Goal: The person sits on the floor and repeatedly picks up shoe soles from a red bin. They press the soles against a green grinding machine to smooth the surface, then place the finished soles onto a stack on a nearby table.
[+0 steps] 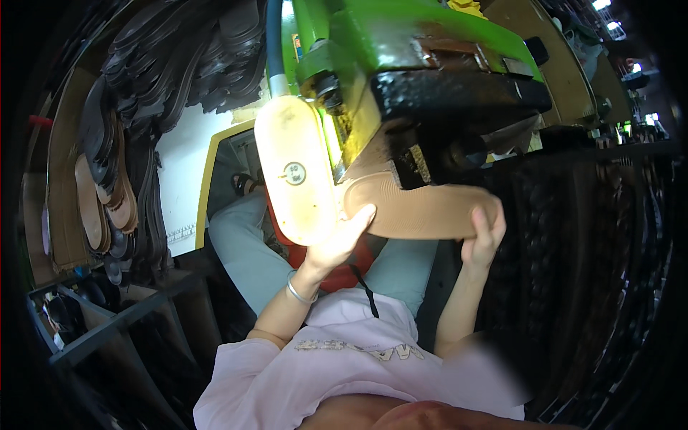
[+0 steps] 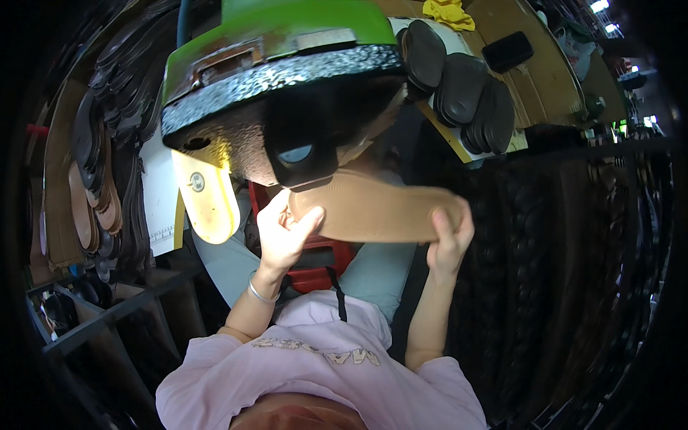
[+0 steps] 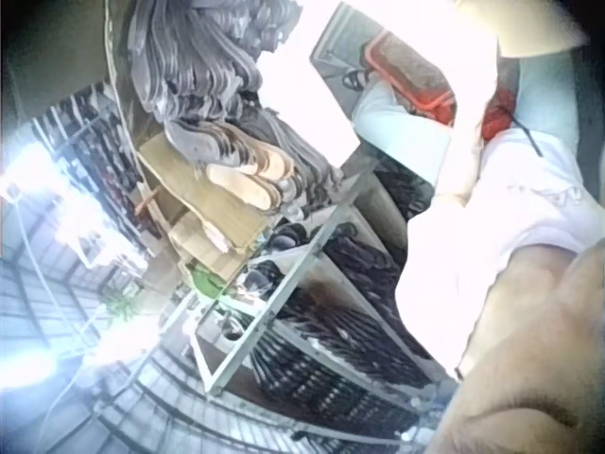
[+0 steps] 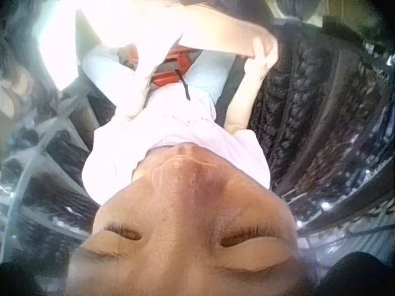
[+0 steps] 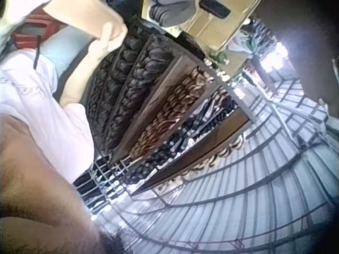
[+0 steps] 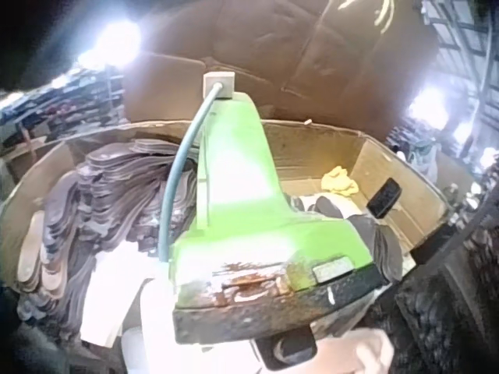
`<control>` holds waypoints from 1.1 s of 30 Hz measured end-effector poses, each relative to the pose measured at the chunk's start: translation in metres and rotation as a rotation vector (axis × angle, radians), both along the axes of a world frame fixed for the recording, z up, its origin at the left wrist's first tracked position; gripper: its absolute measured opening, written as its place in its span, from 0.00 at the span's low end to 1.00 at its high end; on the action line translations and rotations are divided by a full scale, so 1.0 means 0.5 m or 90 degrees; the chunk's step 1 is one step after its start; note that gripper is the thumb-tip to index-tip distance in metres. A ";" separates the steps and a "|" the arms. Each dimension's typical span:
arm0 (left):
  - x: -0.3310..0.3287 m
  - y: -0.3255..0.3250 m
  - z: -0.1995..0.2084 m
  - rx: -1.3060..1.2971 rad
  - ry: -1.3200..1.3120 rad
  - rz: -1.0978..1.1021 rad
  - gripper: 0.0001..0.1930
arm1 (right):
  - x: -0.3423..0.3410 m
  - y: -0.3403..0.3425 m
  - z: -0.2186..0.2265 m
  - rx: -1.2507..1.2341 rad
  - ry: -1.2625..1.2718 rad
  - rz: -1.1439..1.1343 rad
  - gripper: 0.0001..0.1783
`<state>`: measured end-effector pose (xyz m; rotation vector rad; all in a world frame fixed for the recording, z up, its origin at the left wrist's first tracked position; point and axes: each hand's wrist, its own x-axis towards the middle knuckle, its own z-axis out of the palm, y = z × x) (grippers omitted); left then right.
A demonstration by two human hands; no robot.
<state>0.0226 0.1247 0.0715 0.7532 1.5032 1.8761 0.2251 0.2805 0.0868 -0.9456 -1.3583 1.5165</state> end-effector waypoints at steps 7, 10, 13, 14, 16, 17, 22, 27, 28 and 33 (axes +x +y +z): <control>-0.034 -0.025 -0.017 -0.025 0.061 0.041 0.19 | -0.122 0.107 0.010 0.015 0.057 0.146 0.17; -0.041 -0.053 -0.027 0.033 0.000 0.065 0.17 | -0.109 0.103 -0.020 -0.067 0.059 0.249 0.18; -0.015 -0.043 -0.024 0.056 -0.042 0.174 0.12 | -0.082 0.053 -0.098 -0.090 0.099 0.259 0.22; -0.006 -0.038 -0.038 0.061 -0.028 0.171 0.12 | -0.053 0.043 -0.142 -0.145 0.153 0.322 0.23; 0.015 -0.033 -0.066 0.034 -0.046 0.077 0.17 | -0.020 -0.014 -0.200 -0.286 0.207 0.285 0.18; 0.022 -0.025 -0.067 0.021 -0.047 0.079 0.15 | -0.020 -0.052 -0.213 -0.351 0.219 0.266 0.20; -0.008 0.037 -0.016 -0.096 0.127 0.060 0.10 | -0.012 -0.190 -0.230 -0.458 0.229 0.284 0.23; -0.049 0.042 0.021 -0.034 0.225 0.044 0.08 | -0.016 -0.254 -0.197 -0.402 0.150 0.320 0.24; -0.051 0.032 0.026 -0.036 0.309 0.066 0.08 | -0.009 -0.258 -0.193 -0.396 0.142 0.319 0.23; -0.019 0.003 0.004 0.006 -0.095 0.077 0.11 | 0.051 -0.220 -0.151 -0.320 0.069 0.260 0.22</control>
